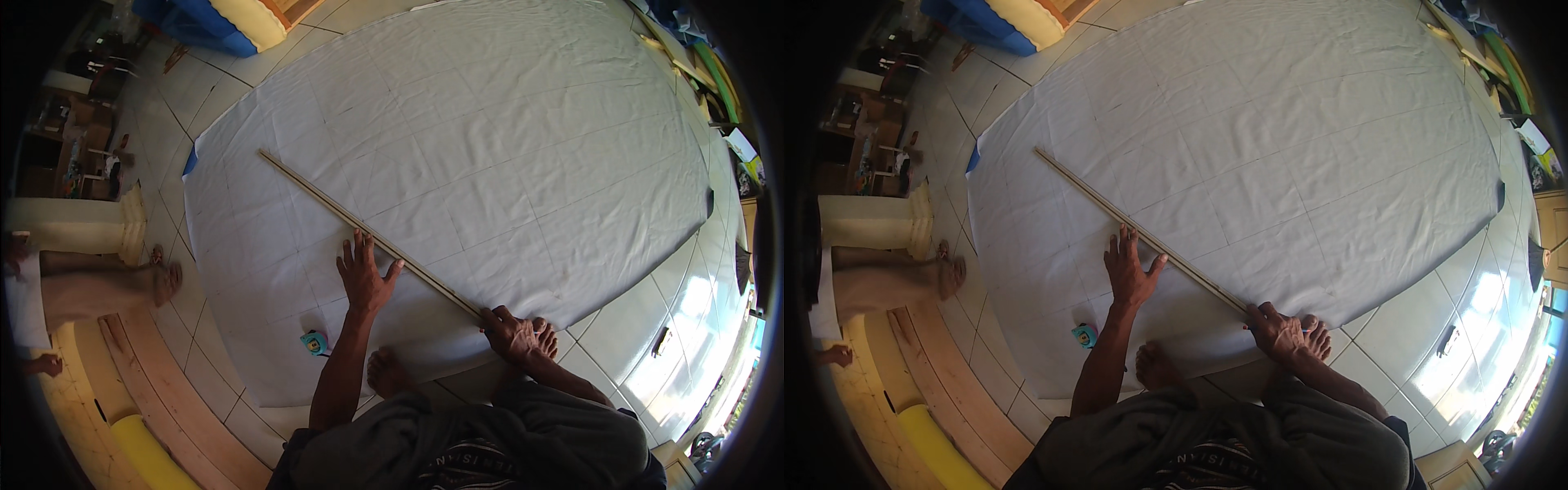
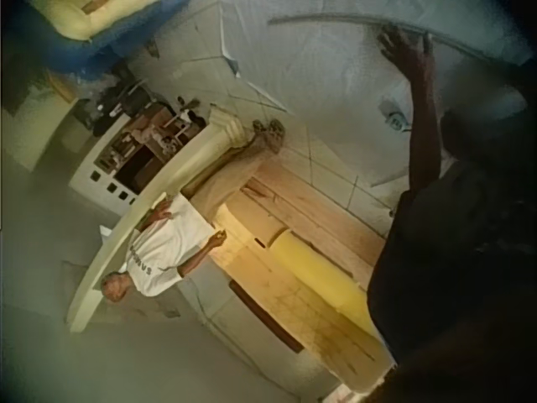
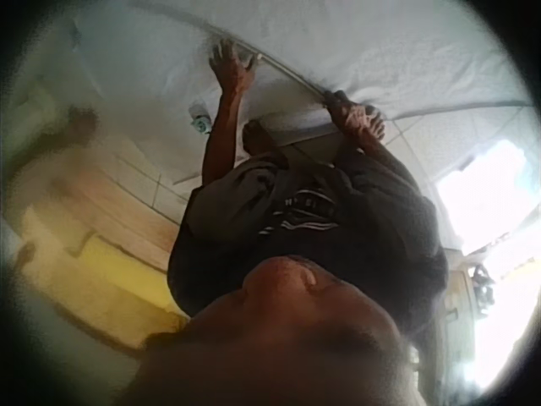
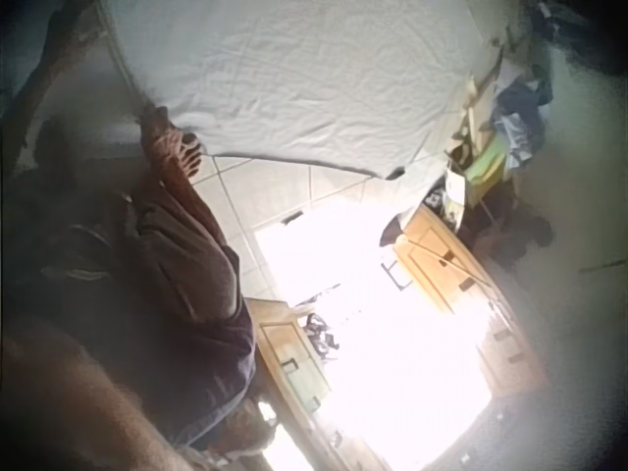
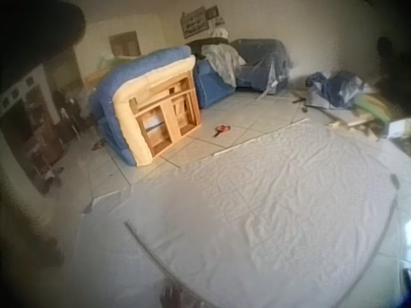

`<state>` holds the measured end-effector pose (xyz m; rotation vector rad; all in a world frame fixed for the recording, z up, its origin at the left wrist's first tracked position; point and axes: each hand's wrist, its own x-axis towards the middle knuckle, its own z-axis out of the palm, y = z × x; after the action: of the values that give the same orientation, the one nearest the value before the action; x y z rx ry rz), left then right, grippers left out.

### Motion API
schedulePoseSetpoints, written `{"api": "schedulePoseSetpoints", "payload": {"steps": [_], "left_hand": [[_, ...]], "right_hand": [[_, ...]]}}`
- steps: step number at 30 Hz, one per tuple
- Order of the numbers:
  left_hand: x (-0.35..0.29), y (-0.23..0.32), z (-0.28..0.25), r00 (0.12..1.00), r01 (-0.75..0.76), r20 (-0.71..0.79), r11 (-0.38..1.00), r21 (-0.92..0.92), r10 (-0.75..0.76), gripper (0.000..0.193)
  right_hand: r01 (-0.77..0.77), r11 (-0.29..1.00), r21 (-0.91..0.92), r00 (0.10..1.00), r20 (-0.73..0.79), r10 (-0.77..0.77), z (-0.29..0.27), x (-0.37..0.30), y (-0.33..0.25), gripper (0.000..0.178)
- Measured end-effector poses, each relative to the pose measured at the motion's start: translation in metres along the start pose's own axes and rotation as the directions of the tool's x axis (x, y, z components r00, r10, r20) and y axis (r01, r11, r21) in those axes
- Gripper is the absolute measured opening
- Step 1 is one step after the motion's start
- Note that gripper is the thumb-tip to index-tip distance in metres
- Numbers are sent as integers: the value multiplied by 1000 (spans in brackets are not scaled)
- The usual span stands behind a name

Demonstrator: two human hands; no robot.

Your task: The person measures and marks a large white fabric laid on the floor using a tape measure, a long straight edge, and a pen. They repeatedly position the straight edge, draw lines, and take measurements to create a grid pattern on the fabric.

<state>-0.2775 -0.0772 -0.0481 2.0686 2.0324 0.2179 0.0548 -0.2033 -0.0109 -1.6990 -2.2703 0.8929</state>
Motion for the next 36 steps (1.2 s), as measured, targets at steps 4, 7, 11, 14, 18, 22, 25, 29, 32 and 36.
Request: {"api": "schedulePoseSetpoints", "payload": {"steps": [4, 7, 11, 14, 18, 22, 25, 29, 32, 36], "left_hand": [[0, 3, -3, 994, 72, 74, 996, 47, -75, 88], [1, 2, -2, 994, 78, 67, 995, 55, -82, 87], [1, 0, 2, 994, 74, 74, 994, 75, -79, 89], [-1, -1, 4, 997, 49, 47, 994, 96, -54, 94], [-1, 0, 4, 999, 27, 33, 994, 107, -30, 101], [1, 2, 1, 996, 46, 74, 994, 97, -53, 103], [2, 4, 0, 994, 64, 82, 995, 74, -70, 102], [2, 6, -2, 989, 83, 114, 993, 78, -92, 102], [3, 7, -4, 989, 81, 117, 993, 86, -91, 102], [3, 7, -3, 986, 77, 139, 993, 89, -89, 102]], "right_hand": [[12, 1000, 2, 1000, -2, -12, 0, -1, 2, 32], [15, 1000, 2, 1000, -18, -15, 2, -1, 3, 34], [-9, 1000, 0, 1000, -21, 9, 2, 1, 1, 35], [-7, 1000, 7, 1000, -29, 7, -3, 4, -3, 35], [-15, 998, -68, 1000, -13, 14, -15, 1, -9, 38], [17, 999, -50, 1000, -23, -18, -24, -4, -10, 39], [4, 998, -66, 1000, -16, -5, -24, -5, -9, 40], [-12, 996, -85, 999, 33, 14, -21, -5, -7, 40], [-46, 992, -115, 999, -4, 46, -23, -7, -6, 39], [-224, 972, 74, 960, -156, 234, -36, 0, -3, 32]]}}
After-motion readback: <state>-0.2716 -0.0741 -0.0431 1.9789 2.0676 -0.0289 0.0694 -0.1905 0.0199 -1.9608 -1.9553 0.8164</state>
